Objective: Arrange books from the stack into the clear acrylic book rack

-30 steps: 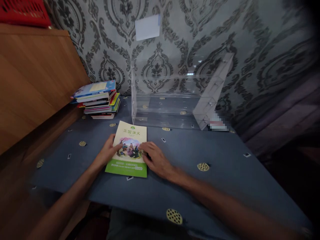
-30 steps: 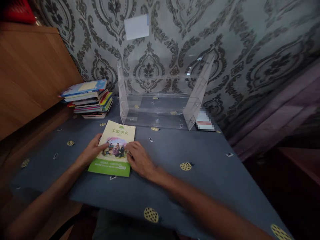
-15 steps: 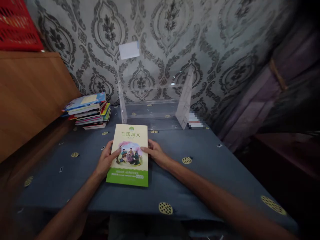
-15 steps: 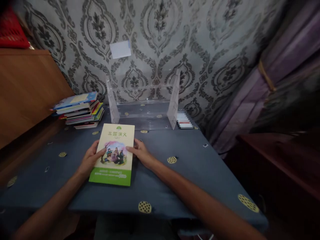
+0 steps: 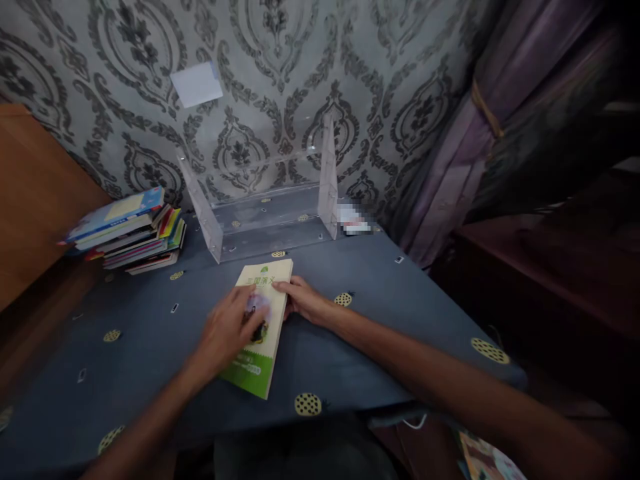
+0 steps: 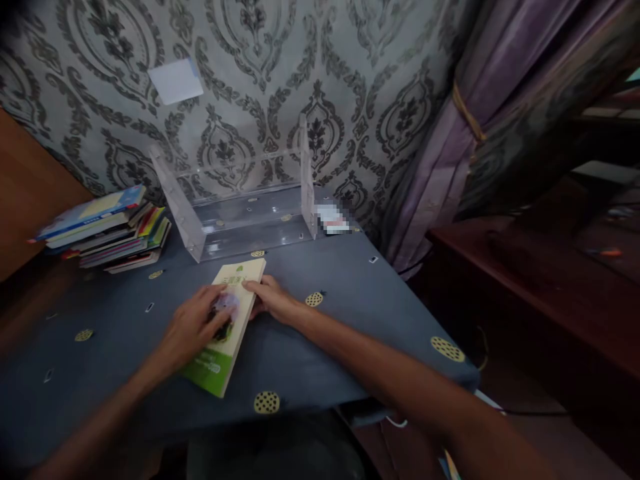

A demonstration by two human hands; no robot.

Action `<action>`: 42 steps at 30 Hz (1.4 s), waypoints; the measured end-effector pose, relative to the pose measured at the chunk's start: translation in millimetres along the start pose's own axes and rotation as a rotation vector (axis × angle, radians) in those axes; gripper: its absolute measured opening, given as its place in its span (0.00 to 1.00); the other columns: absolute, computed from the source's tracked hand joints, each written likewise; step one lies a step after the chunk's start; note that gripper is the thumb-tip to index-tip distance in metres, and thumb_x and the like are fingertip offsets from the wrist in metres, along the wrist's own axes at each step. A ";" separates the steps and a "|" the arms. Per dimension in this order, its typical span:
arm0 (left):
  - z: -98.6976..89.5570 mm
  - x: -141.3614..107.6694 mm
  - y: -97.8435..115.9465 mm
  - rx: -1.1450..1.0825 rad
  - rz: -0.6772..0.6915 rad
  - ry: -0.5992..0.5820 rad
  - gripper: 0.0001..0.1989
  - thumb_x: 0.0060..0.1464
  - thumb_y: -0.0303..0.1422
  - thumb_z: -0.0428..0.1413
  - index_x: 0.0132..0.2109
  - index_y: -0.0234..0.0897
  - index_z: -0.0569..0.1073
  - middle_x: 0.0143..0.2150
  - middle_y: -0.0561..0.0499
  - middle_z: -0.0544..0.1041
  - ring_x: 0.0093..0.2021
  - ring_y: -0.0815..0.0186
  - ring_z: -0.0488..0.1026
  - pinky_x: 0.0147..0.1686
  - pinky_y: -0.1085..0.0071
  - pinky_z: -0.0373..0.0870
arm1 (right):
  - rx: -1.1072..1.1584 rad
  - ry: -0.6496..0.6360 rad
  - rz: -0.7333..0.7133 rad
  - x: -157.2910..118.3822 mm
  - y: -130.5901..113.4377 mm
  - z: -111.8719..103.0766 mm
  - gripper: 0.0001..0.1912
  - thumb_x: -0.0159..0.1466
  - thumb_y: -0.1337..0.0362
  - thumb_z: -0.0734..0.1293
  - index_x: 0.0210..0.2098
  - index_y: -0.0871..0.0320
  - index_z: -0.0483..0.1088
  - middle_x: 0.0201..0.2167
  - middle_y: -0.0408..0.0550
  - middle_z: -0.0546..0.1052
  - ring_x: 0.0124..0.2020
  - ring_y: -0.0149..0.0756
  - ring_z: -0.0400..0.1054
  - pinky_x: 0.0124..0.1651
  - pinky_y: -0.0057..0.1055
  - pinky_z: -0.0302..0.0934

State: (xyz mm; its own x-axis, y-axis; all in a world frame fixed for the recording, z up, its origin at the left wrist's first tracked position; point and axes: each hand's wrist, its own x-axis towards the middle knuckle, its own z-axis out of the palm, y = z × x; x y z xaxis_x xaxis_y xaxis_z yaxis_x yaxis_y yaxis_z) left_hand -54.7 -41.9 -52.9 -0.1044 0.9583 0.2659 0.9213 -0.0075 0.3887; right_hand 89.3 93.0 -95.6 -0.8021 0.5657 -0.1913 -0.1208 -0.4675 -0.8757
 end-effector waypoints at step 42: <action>-1.1 26.7 -32.8 -1.235 -0.621 0.043 0.32 0.42 0.49 0.68 0.49 0.33 0.72 0.43 0.41 0.83 0.44 0.49 0.81 0.44 0.59 0.77 | 0.276 -0.108 -0.027 -3.5 -5.9 -9.6 0.27 0.49 0.53 0.82 0.42 0.61 0.76 0.43 0.53 0.83 0.44 0.42 0.78 0.56 0.41 0.67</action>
State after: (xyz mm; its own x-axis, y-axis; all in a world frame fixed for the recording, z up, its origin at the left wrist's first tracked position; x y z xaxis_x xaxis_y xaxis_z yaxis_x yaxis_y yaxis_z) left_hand -88.2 -16.4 -57.6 -0.4035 0.8884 -0.2190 -0.2039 0.1460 0.9680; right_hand 98.4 100.2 -94.1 -0.8525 0.5114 -0.1082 -0.2855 -0.6290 -0.7231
